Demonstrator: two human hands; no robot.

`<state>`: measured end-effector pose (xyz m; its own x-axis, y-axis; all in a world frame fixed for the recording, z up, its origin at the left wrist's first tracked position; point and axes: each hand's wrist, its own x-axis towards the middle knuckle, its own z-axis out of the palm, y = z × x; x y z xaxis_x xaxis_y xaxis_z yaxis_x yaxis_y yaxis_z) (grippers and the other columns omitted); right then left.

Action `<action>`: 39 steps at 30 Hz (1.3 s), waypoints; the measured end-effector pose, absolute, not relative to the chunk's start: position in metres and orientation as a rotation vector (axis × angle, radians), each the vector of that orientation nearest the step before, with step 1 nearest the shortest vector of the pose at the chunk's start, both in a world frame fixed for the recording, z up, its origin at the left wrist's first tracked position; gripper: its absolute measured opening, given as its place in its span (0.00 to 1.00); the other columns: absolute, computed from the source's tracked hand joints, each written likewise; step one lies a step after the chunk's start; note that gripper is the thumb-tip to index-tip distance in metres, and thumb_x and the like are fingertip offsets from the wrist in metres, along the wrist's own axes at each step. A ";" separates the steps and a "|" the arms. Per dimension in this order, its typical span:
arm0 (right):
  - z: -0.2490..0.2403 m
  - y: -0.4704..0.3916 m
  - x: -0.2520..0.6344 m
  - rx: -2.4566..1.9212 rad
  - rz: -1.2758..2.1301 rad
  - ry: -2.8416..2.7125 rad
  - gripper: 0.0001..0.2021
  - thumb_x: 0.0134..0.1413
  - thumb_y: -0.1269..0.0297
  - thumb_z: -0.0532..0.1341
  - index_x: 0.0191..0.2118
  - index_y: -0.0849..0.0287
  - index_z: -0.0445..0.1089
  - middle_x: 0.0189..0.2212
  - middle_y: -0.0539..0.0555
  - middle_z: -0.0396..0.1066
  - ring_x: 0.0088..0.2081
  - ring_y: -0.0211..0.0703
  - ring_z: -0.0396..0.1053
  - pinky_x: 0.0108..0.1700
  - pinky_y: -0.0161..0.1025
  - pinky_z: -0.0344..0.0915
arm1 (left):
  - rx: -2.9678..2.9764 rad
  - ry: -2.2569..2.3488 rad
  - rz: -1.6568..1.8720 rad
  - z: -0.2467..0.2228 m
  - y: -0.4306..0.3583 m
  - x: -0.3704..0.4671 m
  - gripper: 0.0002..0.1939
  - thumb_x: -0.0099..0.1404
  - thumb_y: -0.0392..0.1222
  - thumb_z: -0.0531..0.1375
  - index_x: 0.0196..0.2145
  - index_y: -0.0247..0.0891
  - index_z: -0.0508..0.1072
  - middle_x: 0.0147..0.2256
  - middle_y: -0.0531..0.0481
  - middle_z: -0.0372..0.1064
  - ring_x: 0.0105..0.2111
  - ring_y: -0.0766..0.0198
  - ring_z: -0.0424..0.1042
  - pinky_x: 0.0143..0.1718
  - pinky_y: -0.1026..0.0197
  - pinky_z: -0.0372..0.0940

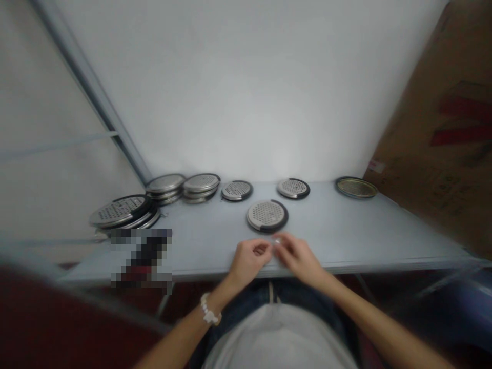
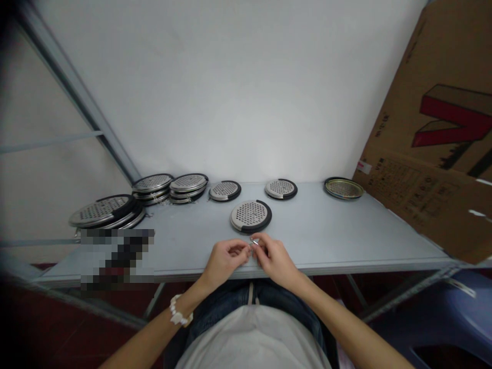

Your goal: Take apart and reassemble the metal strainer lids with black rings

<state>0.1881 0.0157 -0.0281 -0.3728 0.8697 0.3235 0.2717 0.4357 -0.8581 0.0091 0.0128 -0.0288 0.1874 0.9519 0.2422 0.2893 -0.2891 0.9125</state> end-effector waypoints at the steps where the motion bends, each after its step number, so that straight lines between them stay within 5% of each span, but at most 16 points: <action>1: -0.029 0.016 0.188 -0.958 0.940 -1.850 0.13 0.67 0.58 0.54 0.51 0.60 0.65 0.23 0.47 0.68 0.22 0.38 0.63 0.27 0.34 0.58 | 1.746 1.200 1.128 -0.029 0.013 0.010 0.11 0.63 0.43 0.61 0.31 0.33 0.80 0.26 0.48 0.77 0.25 0.65 0.72 0.28 0.66 0.67; 7: -0.030 0.017 0.188 -0.977 0.907 -1.856 0.10 0.65 0.58 0.57 0.39 0.59 0.69 0.21 0.47 0.68 0.22 0.37 0.63 0.26 0.33 0.58 | 1.885 1.266 1.123 -0.029 0.011 0.010 0.09 0.63 0.39 0.60 0.31 0.35 0.80 0.27 0.48 0.78 0.25 0.64 0.72 0.29 0.66 0.66; 19: -0.029 0.016 0.187 -1.023 1.005 -1.734 0.13 0.61 0.53 0.61 0.35 0.58 0.69 0.18 0.46 0.69 0.20 0.37 0.66 0.24 0.33 0.61 | 1.873 1.240 1.148 -0.033 0.011 0.010 0.07 0.61 0.37 0.61 0.30 0.36 0.81 0.27 0.49 0.78 0.25 0.64 0.74 0.30 0.66 0.67; 31: -0.027 0.016 0.191 -1.011 0.917 -1.859 0.07 0.58 0.63 0.60 0.31 0.60 0.73 0.20 0.48 0.69 0.22 0.36 0.63 0.25 0.33 0.57 | 2.068 1.370 1.119 -0.041 0.008 0.012 0.05 0.58 0.34 0.62 0.27 0.38 0.78 0.24 0.51 0.74 0.24 0.65 0.69 0.29 0.65 0.61; 39: -0.020 0.014 0.190 -0.968 1.092 -1.737 0.12 0.60 0.55 0.61 0.32 0.58 0.70 0.18 0.48 0.71 0.21 0.38 0.69 0.26 0.34 0.63 | 1.851 1.299 1.120 -0.034 0.012 0.011 0.08 0.61 0.40 0.62 0.26 0.37 0.75 0.24 0.51 0.74 0.25 0.64 0.71 0.29 0.65 0.63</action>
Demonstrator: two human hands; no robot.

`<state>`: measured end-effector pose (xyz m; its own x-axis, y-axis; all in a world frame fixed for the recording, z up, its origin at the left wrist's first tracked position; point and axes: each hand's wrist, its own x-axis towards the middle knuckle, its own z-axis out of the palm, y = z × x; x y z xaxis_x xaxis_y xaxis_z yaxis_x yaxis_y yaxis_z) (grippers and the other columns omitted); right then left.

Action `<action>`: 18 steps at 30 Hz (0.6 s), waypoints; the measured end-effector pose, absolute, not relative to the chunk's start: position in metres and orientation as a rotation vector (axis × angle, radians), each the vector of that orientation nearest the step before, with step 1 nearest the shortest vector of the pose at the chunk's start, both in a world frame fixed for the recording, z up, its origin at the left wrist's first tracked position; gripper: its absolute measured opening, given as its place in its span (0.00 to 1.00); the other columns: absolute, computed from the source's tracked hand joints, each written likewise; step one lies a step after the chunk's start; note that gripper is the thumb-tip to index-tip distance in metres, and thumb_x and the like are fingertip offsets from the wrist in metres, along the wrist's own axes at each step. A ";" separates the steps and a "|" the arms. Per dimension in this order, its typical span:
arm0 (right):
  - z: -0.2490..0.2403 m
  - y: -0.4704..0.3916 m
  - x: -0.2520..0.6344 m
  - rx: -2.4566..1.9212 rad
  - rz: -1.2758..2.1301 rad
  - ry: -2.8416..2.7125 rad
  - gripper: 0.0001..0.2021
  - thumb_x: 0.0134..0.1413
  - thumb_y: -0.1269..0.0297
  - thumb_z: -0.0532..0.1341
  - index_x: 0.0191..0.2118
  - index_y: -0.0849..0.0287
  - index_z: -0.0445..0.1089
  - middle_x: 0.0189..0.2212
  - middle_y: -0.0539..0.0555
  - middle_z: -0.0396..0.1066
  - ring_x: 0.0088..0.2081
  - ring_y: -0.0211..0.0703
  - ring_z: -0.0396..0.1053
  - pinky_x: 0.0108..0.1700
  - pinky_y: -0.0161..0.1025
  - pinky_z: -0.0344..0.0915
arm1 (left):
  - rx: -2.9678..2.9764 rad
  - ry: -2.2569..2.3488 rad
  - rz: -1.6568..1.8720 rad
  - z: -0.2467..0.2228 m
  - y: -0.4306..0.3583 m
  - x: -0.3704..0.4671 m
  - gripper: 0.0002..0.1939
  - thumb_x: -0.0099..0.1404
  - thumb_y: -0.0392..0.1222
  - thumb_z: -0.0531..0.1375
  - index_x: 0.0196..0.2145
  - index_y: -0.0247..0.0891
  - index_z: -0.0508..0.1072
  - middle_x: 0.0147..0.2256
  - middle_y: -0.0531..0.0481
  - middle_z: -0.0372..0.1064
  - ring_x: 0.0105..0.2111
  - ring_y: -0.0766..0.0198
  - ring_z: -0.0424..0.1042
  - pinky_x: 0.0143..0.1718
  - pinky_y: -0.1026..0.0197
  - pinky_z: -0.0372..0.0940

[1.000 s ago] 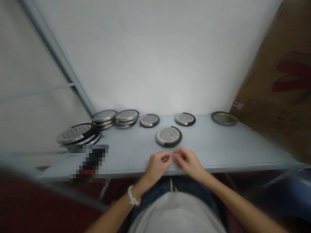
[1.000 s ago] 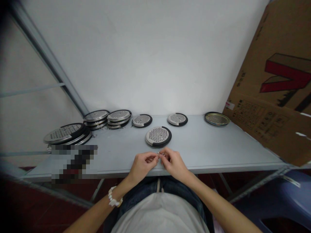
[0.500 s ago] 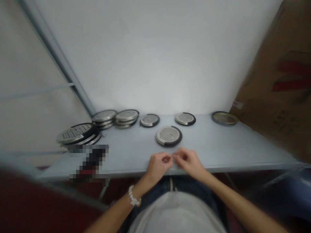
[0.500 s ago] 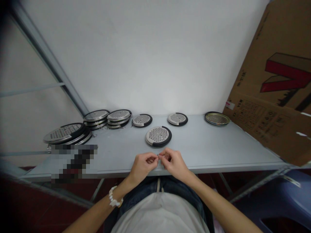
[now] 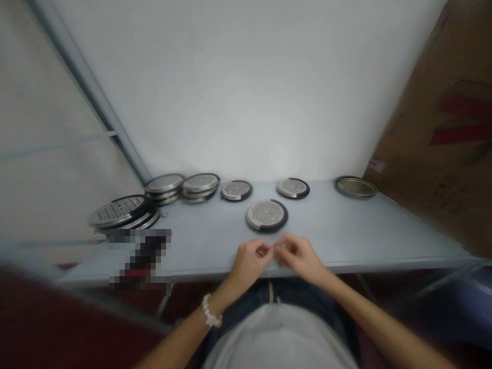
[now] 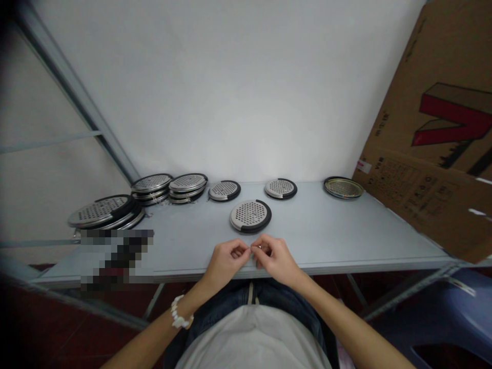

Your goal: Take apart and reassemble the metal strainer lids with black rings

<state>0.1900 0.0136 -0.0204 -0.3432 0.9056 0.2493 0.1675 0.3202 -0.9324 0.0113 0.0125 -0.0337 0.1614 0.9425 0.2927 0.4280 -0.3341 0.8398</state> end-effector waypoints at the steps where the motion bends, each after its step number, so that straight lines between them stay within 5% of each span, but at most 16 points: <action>1: -0.020 0.014 0.190 -0.945 1.136 -1.693 0.13 0.60 0.53 0.62 0.32 0.58 0.69 0.20 0.49 0.73 0.22 0.39 0.70 0.27 0.34 0.64 | 1.780 1.256 1.136 -0.032 0.014 0.010 0.08 0.62 0.42 0.61 0.28 0.37 0.75 0.25 0.50 0.75 0.26 0.64 0.71 0.29 0.65 0.64; 7: -0.019 0.019 0.193 -0.839 1.360 -1.536 0.19 0.56 0.46 0.66 0.36 0.59 0.69 0.25 0.52 0.77 0.25 0.40 0.75 0.29 0.36 0.67 | 1.549 0.954 1.063 -0.021 0.019 -0.001 0.14 0.59 0.43 0.67 0.41 0.34 0.74 0.35 0.46 0.78 0.37 0.60 0.77 0.42 0.60 0.69; 18: -0.020 0.020 0.194 -0.849 1.360 -1.548 0.20 0.53 0.45 0.67 0.35 0.60 0.70 0.25 0.51 0.77 0.23 0.38 0.72 0.29 0.36 0.69 | 1.655 0.946 0.984 -0.019 0.018 -0.001 0.09 0.60 0.43 0.67 0.32 0.34 0.78 0.31 0.47 0.78 0.33 0.61 0.75 0.39 0.62 0.67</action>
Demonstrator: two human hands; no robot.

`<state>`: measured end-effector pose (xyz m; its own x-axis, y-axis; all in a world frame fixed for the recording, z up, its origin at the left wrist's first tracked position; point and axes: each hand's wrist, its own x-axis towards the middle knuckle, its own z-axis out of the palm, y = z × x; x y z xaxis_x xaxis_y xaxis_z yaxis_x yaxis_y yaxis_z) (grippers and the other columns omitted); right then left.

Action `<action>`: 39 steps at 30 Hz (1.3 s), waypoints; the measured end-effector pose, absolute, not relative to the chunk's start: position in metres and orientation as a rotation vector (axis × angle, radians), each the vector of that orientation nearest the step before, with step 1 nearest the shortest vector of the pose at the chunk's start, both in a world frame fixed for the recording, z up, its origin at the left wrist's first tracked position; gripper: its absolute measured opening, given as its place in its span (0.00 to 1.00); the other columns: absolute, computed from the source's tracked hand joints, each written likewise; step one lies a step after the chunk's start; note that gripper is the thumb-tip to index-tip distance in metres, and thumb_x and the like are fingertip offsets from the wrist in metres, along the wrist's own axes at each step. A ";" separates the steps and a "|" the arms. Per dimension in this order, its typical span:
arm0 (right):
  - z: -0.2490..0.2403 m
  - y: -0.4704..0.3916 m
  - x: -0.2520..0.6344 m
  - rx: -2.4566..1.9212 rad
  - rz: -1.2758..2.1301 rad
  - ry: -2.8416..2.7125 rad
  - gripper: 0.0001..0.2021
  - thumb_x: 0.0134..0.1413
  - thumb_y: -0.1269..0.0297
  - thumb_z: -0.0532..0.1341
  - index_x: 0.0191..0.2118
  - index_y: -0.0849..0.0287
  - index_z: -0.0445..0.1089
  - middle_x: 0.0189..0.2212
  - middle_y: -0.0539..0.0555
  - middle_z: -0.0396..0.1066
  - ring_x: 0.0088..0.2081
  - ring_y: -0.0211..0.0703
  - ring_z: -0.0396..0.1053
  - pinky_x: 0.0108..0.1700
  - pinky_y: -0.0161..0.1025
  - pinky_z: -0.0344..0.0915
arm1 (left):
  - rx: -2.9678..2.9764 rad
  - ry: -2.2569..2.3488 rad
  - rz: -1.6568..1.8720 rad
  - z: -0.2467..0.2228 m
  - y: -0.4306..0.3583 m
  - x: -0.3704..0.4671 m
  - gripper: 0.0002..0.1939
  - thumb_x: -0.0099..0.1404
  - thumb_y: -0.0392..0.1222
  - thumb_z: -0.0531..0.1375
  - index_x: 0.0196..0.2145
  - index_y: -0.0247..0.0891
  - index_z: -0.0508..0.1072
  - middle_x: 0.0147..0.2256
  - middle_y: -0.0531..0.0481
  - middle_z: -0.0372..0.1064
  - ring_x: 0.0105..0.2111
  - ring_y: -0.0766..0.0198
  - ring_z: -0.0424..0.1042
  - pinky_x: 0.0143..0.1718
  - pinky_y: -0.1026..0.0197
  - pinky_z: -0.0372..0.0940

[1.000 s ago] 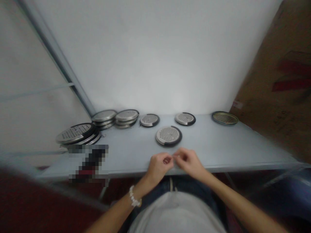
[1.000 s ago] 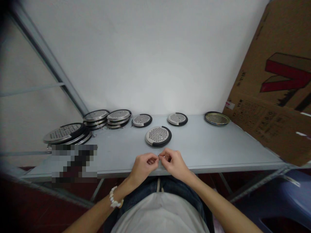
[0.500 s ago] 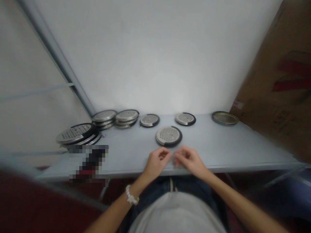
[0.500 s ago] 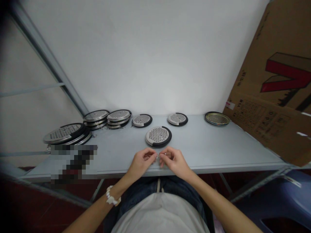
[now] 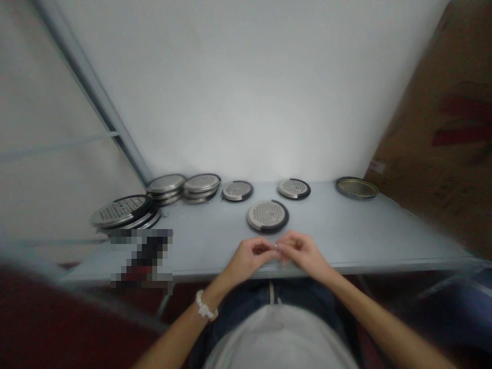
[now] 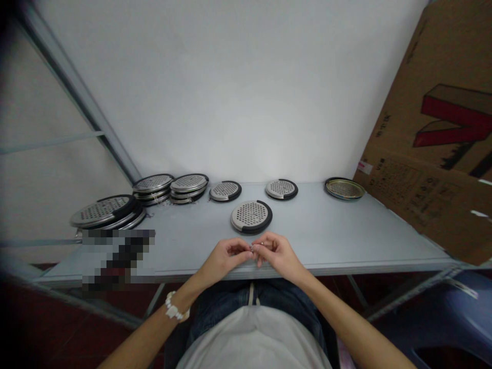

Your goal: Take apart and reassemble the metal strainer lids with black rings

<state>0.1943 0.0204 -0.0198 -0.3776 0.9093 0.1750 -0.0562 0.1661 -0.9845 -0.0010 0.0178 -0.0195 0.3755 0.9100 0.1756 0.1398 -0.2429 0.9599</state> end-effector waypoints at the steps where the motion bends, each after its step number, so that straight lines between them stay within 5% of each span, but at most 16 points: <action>1: -0.020 0.021 0.194 -0.852 1.350 -1.553 0.20 0.54 0.45 0.67 0.35 0.60 0.70 0.25 0.51 0.77 0.22 0.37 0.72 0.28 0.35 0.69 | 1.670 0.963 0.997 -0.021 0.018 -0.001 0.08 0.60 0.43 0.67 0.31 0.34 0.78 0.30 0.47 0.77 0.33 0.62 0.74 0.39 0.62 0.67; 11: -0.019 0.014 0.190 -0.832 1.166 -1.718 0.19 0.63 0.46 0.60 0.34 0.59 0.72 0.24 0.52 0.75 0.27 0.40 0.73 0.34 0.37 0.69 | 1.809 1.136 1.177 -0.029 0.013 0.006 0.08 0.65 0.42 0.62 0.30 0.36 0.73 0.30 0.49 0.75 0.32 0.62 0.74 0.37 0.62 0.67; 30: -0.021 0.017 0.191 -0.920 1.056 -1.645 0.19 0.63 0.46 0.59 0.32 0.58 0.70 0.22 0.50 0.74 0.25 0.39 0.71 0.30 0.35 0.66 | 1.835 1.146 1.136 -0.026 0.010 0.008 0.07 0.66 0.42 0.62 0.33 0.37 0.74 0.31 0.48 0.77 0.32 0.61 0.75 0.38 0.61 0.69; 39: -0.021 0.019 0.191 -0.909 1.100 -1.612 0.20 0.62 0.44 0.60 0.31 0.58 0.68 0.23 0.50 0.74 0.25 0.38 0.70 0.30 0.35 0.66 | 1.856 1.036 1.135 -0.024 0.011 0.005 0.05 0.66 0.39 0.61 0.33 0.37 0.75 0.40 0.44 0.77 0.38 0.60 0.76 0.44 0.59 0.70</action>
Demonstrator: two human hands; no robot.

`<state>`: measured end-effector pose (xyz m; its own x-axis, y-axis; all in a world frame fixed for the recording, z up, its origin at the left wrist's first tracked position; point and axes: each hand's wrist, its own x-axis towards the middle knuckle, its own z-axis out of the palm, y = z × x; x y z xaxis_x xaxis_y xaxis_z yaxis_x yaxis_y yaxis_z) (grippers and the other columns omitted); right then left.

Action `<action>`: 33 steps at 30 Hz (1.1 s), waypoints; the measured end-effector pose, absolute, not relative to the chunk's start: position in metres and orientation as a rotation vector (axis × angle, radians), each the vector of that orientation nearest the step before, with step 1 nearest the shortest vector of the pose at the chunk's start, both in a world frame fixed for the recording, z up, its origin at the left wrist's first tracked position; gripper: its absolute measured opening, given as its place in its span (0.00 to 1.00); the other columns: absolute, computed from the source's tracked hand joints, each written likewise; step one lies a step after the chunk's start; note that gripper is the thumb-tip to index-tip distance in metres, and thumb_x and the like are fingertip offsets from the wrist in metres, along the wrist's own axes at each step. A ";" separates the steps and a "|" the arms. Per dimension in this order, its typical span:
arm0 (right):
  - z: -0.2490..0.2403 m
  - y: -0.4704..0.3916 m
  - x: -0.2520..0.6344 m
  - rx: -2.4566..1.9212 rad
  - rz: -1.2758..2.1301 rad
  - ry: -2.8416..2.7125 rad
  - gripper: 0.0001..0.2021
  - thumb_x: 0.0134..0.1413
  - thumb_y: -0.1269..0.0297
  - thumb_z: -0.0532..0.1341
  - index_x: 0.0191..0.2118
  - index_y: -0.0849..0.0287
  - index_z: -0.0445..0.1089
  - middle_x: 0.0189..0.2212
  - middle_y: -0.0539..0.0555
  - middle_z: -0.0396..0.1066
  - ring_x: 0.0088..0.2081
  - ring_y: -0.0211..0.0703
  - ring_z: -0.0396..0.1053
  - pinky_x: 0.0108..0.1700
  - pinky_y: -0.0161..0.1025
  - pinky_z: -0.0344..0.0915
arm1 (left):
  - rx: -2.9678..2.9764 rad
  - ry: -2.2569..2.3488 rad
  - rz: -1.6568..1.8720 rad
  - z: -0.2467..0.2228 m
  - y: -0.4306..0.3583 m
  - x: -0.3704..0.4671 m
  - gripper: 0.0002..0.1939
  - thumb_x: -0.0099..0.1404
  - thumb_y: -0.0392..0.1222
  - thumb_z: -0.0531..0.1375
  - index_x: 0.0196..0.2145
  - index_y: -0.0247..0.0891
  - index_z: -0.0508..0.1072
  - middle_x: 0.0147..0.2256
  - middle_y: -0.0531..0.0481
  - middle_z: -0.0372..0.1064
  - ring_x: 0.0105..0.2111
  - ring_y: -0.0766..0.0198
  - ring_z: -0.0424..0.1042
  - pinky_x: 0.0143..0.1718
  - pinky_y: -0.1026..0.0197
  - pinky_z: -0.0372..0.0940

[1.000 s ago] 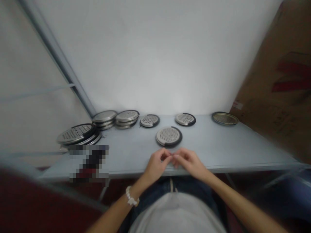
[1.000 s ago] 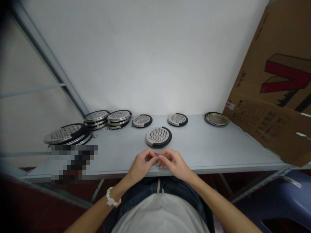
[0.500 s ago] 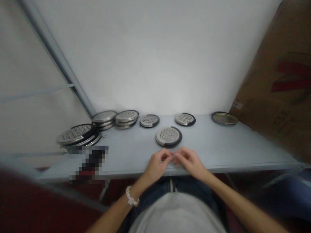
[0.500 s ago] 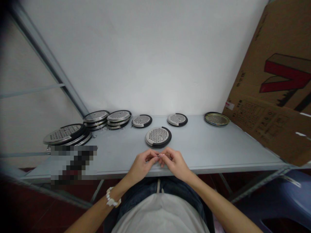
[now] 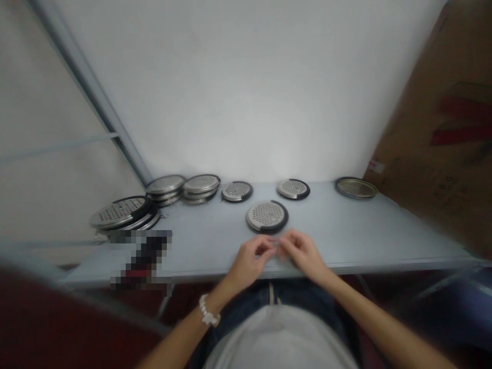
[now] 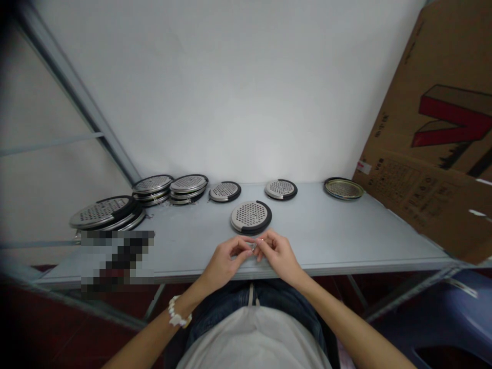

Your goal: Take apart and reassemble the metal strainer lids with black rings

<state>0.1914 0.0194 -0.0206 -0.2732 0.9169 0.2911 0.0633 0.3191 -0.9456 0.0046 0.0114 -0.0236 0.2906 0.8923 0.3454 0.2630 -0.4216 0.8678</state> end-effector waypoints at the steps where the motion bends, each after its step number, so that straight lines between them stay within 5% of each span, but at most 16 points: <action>1: -0.021 0.017 0.191 -0.902 1.074 -1.654 0.19 0.63 0.45 0.59 0.32 0.58 0.69 0.23 0.50 0.74 0.26 0.38 0.71 0.31 0.35 0.67 | 1.867 1.049 1.147 -0.025 0.012 0.005 0.05 0.66 0.39 0.61 0.32 0.37 0.75 0.40 0.44 0.77 0.38 0.60 0.76 0.44 0.59 0.69; 7: -0.020 0.015 0.190 -0.909 1.064 -1.636 0.20 0.62 0.45 0.60 0.30 0.58 0.69 0.22 0.50 0.73 0.25 0.38 0.70 0.31 0.35 0.67 | 1.865 1.136 1.130 -0.029 0.012 0.006 0.05 0.64 0.39 0.62 0.32 0.37 0.76 0.32 0.47 0.77 0.33 0.61 0.75 0.40 0.61 0.70; 18: -0.020 0.025 0.192 -0.917 1.225 -1.519 0.23 0.55 0.39 0.62 0.30 0.57 0.67 0.21 0.50 0.73 0.22 0.38 0.69 0.28 0.36 0.67 | 1.854 1.037 1.111 -0.022 0.008 0.005 0.05 0.65 0.39 0.63 0.32 0.37 0.77 0.42 0.43 0.79 0.40 0.58 0.77 0.44 0.59 0.70; 24: -0.018 0.013 0.192 -0.921 1.075 -1.732 0.19 0.63 0.46 0.59 0.31 0.58 0.68 0.22 0.49 0.72 0.25 0.38 0.69 0.30 0.34 0.64 | 1.811 1.058 1.121 -0.022 0.006 0.005 0.05 0.65 0.39 0.63 0.32 0.36 0.76 0.31 0.48 0.77 0.32 0.61 0.76 0.39 0.61 0.69; 33: -0.019 0.016 0.191 -0.933 1.103 -1.649 0.20 0.61 0.43 0.59 0.31 0.57 0.67 0.21 0.48 0.72 0.23 0.37 0.67 0.28 0.34 0.62 | 1.848 1.051 1.062 -0.021 0.008 0.005 0.06 0.63 0.41 0.65 0.31 0.37 0.78 0.30 0.48 0.77 0.32 0.61 0.75 0.38 0.61 0.68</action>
<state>0.1912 0.0157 -0.0189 -0.2957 0.9156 0.2724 0.0972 0.3126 -0.9449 0.0051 0.0078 -0.0209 0.3192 0.9017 0.2917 0.2824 -0.3843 0.8790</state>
